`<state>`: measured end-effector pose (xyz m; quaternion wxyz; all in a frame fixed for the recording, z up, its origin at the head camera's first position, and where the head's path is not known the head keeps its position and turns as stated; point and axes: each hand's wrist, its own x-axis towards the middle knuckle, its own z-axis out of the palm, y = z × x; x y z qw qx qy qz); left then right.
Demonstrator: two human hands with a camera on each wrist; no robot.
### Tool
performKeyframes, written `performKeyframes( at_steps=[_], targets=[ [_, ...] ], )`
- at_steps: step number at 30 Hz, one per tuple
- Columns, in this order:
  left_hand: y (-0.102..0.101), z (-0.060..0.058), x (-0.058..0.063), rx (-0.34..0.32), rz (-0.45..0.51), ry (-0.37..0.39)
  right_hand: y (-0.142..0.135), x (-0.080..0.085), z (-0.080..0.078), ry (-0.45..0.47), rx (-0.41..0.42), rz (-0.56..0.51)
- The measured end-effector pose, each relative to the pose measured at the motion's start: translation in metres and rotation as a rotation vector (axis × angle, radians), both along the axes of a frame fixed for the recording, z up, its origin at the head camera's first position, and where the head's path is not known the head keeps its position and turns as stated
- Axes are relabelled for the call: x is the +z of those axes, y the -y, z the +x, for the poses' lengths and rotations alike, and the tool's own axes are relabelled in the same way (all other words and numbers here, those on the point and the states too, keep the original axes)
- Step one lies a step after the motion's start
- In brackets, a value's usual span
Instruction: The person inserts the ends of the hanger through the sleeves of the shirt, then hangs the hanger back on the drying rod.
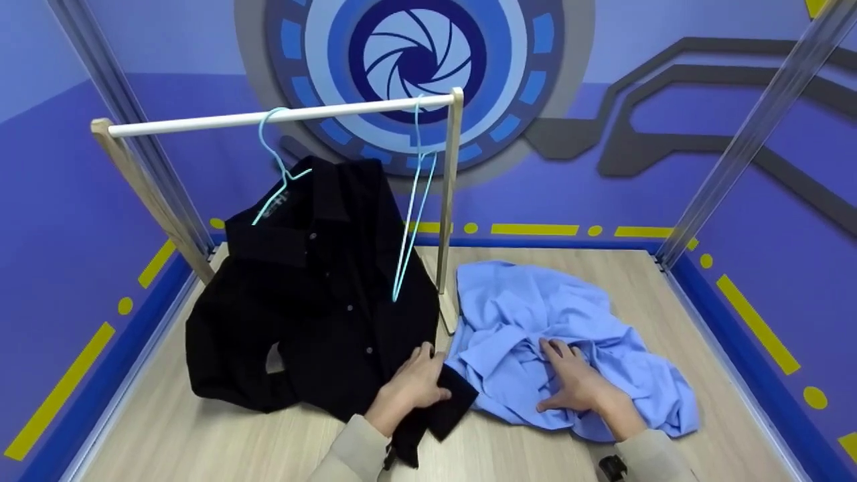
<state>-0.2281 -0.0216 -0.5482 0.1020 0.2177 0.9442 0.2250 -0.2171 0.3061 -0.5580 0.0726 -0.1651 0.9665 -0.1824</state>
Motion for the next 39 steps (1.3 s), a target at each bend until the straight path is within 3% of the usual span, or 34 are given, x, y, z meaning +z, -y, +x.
performKeyframes(
  at_steps=[9,16,23,32,39],
  targets=[
    [0.014,-0.002,0.001,-0.001,-0.079,-0.016,-0.005,-0.001,0.004,-0.003,0.040,-0.027],
    [0.023,-0.007,0.003,0.019,-0.111,0.042,-0.008,0.000,0.007,0.016,0.045,-0.034],
    [0.029,-0.013,0.002,0.065,-0.076,0.096,-0.010,0.000,0.008,0.028,0.073,-0.052],
    [0.029,-0.016,0.002,0.071,-0.072,0.010,-0.012,0.001,0.010,0.052,0.116,-0.051],
    [0.023,-0.012,0.001,0.037,-0.083,-0.051,-0.011,0.001,0.013,0.050,0.144,-0.059]
  ],
)
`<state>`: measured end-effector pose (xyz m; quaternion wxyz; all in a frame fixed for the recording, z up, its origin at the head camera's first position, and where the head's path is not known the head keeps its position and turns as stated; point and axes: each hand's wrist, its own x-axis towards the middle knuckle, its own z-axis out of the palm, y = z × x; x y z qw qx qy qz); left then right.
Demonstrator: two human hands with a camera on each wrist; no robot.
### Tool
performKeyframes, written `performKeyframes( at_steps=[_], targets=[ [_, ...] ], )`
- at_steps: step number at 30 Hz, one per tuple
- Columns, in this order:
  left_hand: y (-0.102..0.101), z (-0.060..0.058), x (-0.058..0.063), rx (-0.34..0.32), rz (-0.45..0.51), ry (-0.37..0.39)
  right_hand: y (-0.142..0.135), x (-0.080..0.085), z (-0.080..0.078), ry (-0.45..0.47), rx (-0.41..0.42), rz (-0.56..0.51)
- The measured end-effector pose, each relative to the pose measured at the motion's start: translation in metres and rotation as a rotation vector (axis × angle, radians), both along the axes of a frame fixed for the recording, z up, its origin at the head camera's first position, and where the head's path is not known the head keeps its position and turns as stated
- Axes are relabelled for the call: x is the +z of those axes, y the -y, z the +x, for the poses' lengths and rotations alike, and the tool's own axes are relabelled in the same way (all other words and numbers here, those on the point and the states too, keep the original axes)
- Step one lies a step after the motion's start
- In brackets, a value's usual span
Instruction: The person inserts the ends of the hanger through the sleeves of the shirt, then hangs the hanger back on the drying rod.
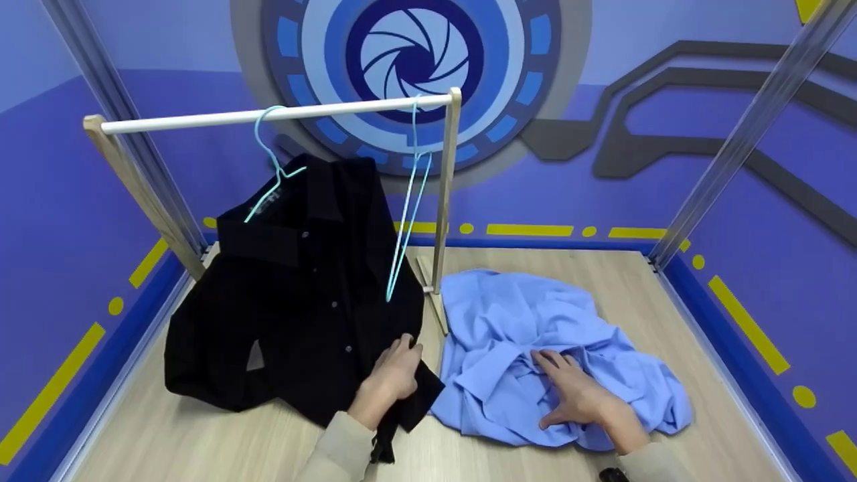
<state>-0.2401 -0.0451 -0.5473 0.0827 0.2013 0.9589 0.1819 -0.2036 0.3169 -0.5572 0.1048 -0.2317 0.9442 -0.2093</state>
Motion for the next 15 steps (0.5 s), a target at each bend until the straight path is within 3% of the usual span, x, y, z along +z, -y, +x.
performKeyframes(
  at_steps=[4,9,12,15],
  targets=[
    [-0.004,0.003,-0.001,-0.033,0.005,-0.115,0.003,0.002,0.002,0.020,0.016,0.011],
    [-0.012,0.004,0.001,-0.075,0.081,-0.337,0.011,0.003,0.001,-0.001,0.043,0.026],
    [-0.019,0.005,0.002,-0.092,0.158,-0.378,0.015,0.003,0.000,-0.015,0.056,0.027],
    [-0.026,0.006,0.003,-0.103,0.233,-0.362,0.019,0.002,-0.001,-0.025,0.056,0.028]
  ],
)
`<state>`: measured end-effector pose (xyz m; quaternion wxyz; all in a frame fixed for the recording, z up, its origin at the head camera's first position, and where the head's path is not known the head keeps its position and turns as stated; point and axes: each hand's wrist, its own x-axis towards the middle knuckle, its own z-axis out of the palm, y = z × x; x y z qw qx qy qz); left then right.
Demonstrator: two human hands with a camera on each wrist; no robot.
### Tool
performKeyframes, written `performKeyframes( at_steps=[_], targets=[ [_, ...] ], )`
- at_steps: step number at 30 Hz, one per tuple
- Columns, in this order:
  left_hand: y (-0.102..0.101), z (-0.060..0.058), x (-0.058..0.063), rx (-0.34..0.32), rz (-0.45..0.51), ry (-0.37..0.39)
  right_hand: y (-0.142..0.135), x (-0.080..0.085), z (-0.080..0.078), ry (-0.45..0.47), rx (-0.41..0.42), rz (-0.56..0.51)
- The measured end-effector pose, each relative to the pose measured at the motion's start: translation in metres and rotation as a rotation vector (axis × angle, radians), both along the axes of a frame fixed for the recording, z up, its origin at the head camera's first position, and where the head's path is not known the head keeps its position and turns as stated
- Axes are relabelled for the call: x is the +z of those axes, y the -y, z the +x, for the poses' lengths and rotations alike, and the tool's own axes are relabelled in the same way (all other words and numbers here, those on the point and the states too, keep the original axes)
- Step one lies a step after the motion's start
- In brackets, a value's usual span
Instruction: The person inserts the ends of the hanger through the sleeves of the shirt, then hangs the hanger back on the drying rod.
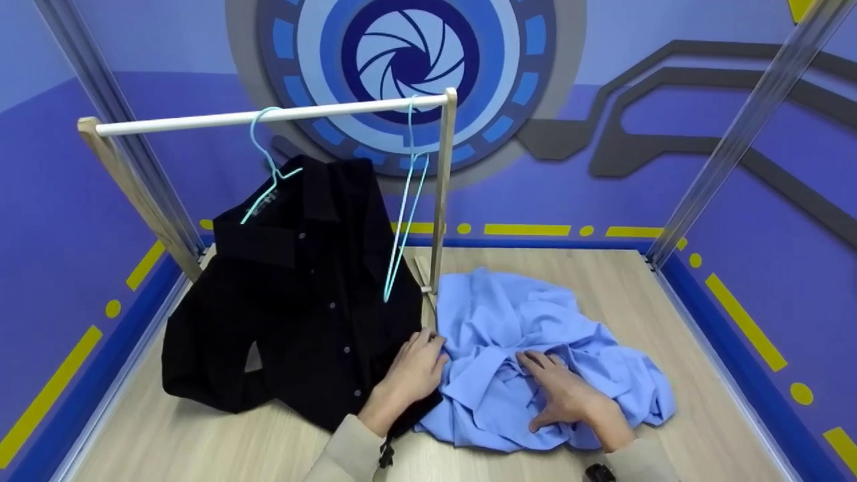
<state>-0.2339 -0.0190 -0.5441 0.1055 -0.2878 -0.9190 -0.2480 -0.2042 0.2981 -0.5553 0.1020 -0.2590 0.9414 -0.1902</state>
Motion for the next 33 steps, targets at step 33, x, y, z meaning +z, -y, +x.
performKeyframes(
  at_steps=[33],
  targets=[
    [-0.019,0.008,0.000,-0.130,-0.032,0.048,0.035,-0.003,-0.003,-0.018,0.045,0.017]
  ],
)
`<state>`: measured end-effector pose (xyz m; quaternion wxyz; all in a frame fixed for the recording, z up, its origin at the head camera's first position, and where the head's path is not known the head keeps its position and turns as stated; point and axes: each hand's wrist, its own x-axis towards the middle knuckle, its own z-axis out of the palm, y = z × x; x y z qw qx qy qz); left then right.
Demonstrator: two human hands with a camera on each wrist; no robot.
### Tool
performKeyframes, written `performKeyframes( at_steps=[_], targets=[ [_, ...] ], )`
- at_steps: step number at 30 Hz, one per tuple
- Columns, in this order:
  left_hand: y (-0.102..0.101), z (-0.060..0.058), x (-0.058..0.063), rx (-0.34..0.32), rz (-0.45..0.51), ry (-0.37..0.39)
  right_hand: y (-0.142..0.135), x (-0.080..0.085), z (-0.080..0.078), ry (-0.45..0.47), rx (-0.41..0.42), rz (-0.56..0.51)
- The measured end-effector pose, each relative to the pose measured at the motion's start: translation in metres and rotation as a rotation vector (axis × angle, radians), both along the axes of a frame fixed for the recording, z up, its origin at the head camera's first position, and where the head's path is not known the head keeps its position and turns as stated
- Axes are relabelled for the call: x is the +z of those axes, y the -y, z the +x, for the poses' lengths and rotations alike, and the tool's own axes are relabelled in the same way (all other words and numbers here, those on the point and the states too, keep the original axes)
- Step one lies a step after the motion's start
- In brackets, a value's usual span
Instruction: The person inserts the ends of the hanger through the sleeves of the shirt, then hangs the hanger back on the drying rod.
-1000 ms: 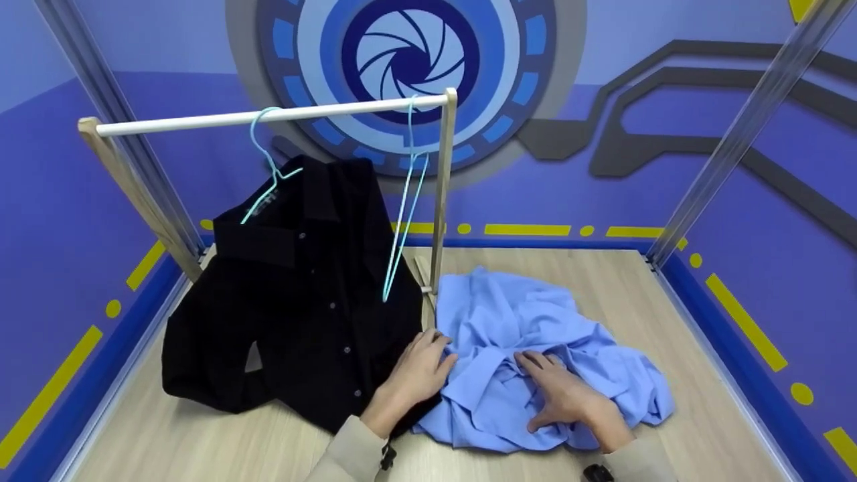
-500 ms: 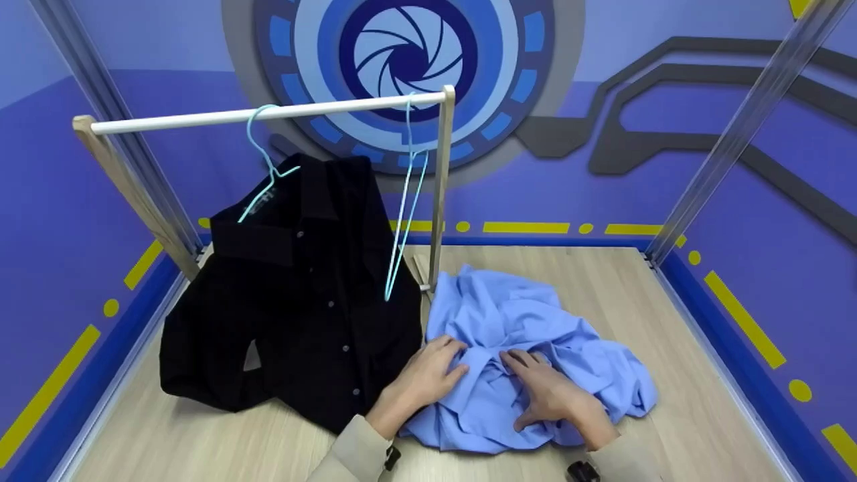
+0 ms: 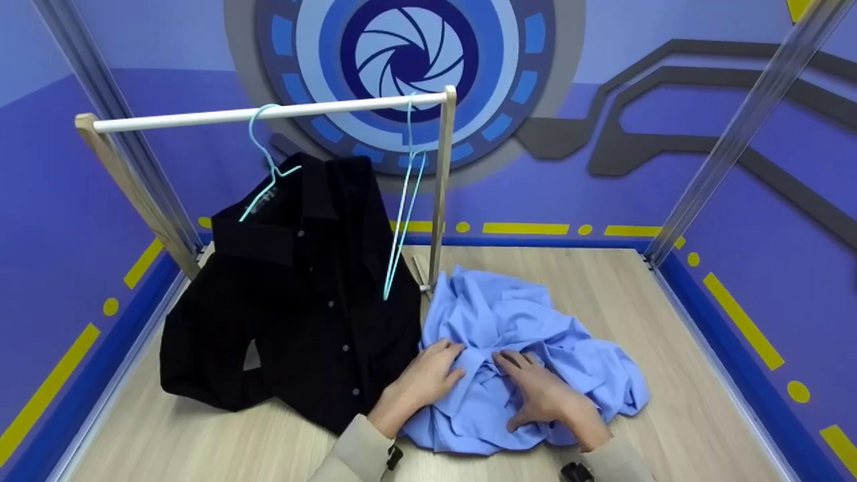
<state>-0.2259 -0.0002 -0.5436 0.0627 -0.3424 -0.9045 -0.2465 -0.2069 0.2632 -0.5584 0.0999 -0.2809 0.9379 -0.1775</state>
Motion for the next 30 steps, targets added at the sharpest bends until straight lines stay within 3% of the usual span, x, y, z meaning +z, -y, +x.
performKeyframes(
  at_steps=[8,18,30],
  targets=[
    [-0.0019,-0.0012,0.0004,-0.009,0.002,-0.002,-0.0029,-0.0040,0.0027,-0.005,0.009,-0.028],
    [-0.0023,-0.0035,-0.0004,-0.049,0.089,-0.004,-0.0048,-0.0040,0.0051,0.012,-0.004,-0.058],
    [-0.0019,-0.0051,-0.0013,-0.033,0.124,0.037,-0.0091,-0.0037,0.0053,-0.006,0.014,-0.089]
  ],
)
